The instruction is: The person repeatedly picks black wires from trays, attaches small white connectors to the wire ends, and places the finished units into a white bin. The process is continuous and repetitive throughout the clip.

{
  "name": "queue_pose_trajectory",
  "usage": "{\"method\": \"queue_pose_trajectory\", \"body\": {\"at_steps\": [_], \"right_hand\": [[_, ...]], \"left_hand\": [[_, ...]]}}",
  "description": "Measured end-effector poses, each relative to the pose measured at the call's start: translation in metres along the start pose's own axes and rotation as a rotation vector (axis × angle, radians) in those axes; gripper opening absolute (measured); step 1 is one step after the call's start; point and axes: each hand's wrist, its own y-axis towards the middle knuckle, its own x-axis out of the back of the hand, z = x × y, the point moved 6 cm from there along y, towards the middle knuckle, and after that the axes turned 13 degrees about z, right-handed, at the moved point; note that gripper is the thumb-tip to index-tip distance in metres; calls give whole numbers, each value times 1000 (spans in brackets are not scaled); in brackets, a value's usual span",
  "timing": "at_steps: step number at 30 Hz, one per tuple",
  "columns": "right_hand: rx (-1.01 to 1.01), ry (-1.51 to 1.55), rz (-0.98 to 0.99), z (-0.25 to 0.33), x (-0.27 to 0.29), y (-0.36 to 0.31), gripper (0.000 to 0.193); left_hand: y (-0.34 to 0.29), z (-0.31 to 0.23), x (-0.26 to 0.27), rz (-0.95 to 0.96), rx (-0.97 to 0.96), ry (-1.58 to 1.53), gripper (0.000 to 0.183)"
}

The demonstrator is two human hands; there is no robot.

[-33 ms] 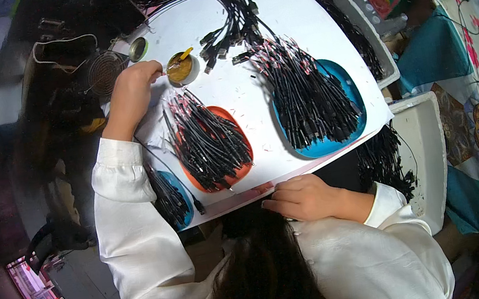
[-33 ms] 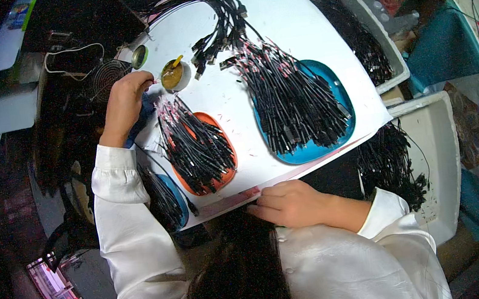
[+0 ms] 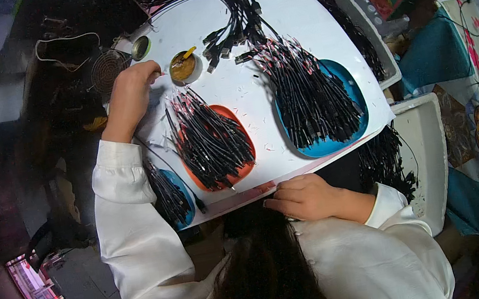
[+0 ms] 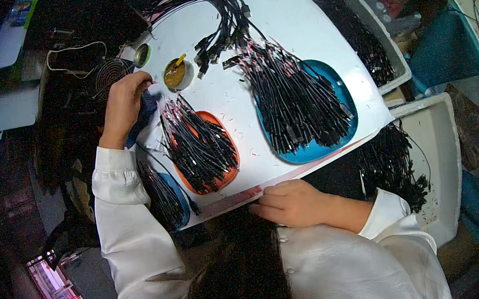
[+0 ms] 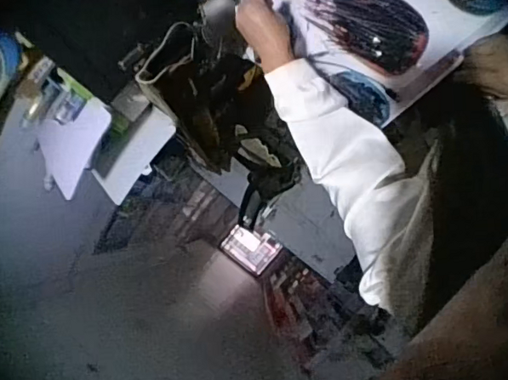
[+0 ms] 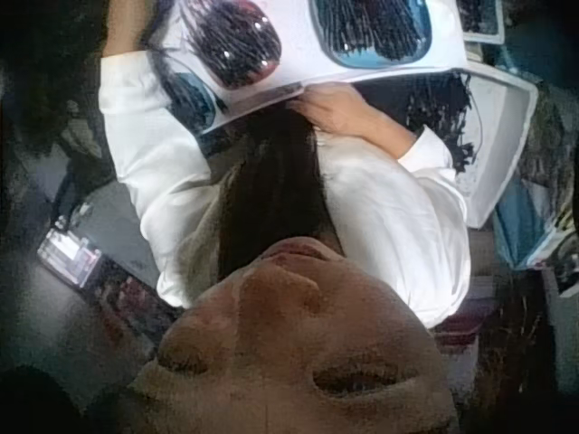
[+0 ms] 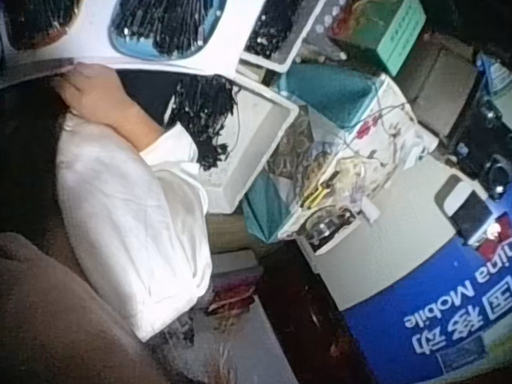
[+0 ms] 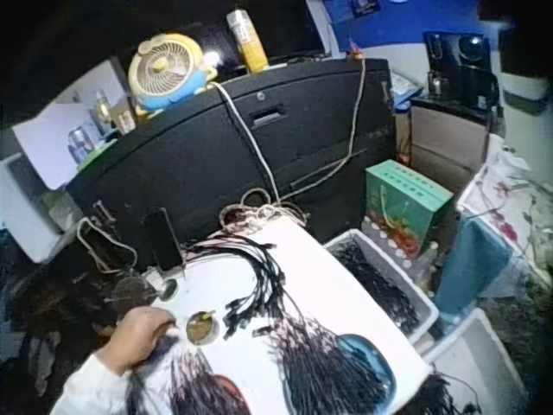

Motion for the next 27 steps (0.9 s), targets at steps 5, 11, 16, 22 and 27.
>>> {"method": "queue_pose_trajectory", "body": {"at_steps": [5, 11, 16, 22, 27], "right_hand": [[-8, -6, -3, 1, -2, 2, 25], [-39, -14, -30, 2, -2, 5, 23], [-57, -13, -2, 3, -1, 8, 23], [-59, -24, 26, 2, -2, 8, 25], [-60, -27, 14, 3, -2, 8, 25]], "left_hand": [[-44, 35, 17, -89, 226, -73, 9], [-78, 70, 11, -118, 329, -39, 10], [-86, 86, 4, -91, 299, 19, 13], [-85, 94, -1, -33, 334, 45, 11], [-75, 94, -4, 34, 302, 83, 13]]}}
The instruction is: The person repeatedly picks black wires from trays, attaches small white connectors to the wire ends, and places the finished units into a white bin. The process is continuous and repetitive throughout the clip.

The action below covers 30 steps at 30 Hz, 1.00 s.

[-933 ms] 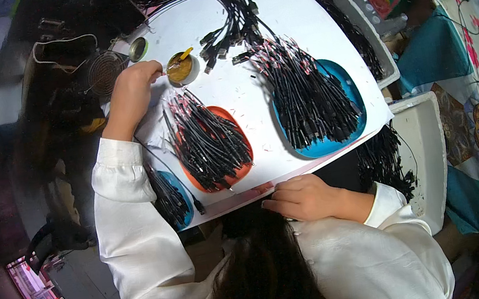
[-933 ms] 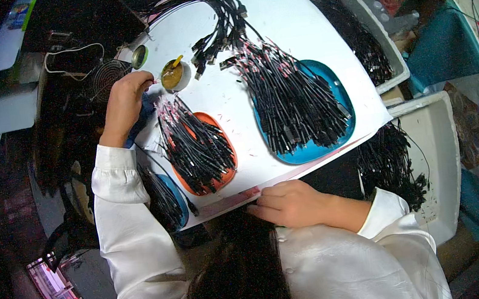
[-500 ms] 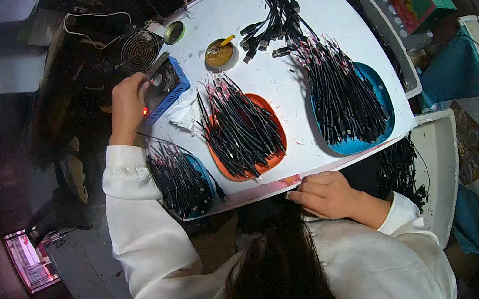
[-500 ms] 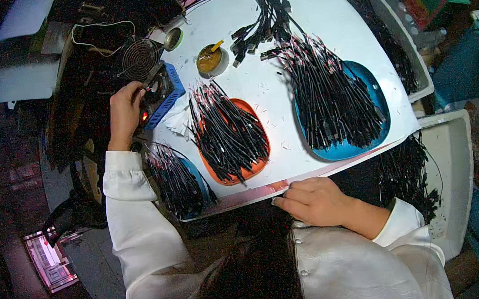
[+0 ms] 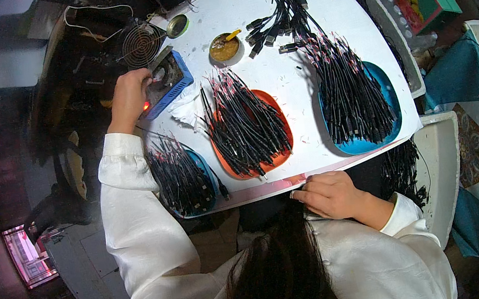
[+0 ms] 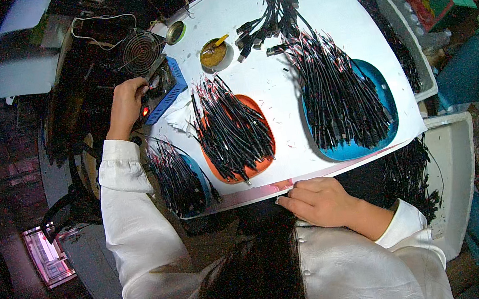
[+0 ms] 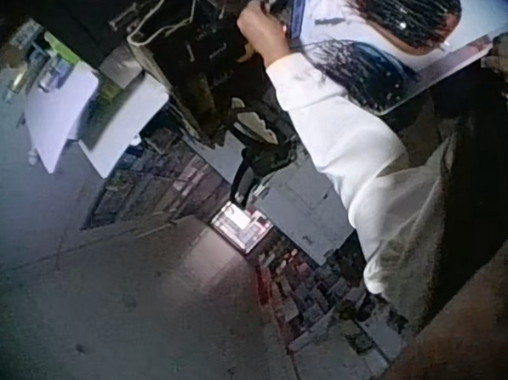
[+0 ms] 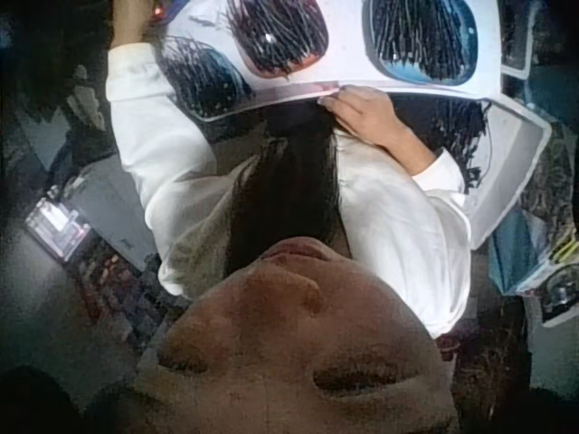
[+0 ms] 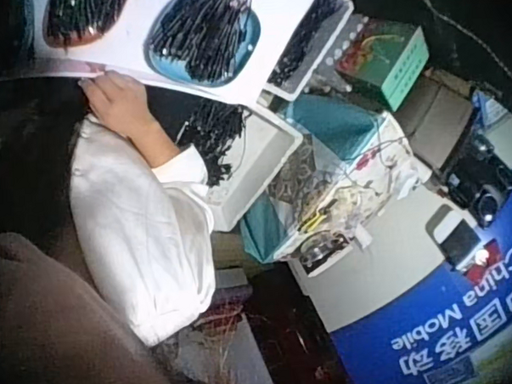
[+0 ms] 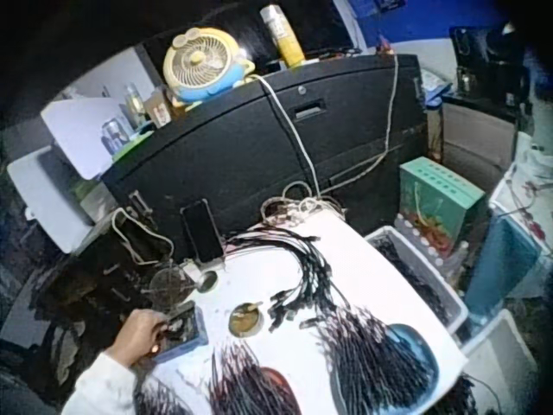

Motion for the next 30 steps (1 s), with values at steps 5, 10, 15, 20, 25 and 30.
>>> {"method": "queue_pose_trajectory", "body": {"at_steps": [5, 10, 15, 20, 25, 30], "right_hand": [[23, 5, -21, -1, -1, -1, 26], [32, 20, -32, -2, -1, -2, 28], [17, 6, 7, 0, -1, -1, 23], [9, -7, 12, 1, -1, -2, 24], [-29, 46, 40, 0, -2, -3, 26], [-30, 59, 30, 4, 3, -2, 28]], "left_hand": [[4, -1, -2, 3, 10, 24, 14], [4, -2, -3, 23, 23, 13, 14], [3, -3, -3, 0, 19, 8, 11], [1, -2, -5, -42, 37, 28, 10], [-10, -10, 10, -137, 24, -41, 13], [-52, -44, 63, -388, 17, -219, 11]]}}
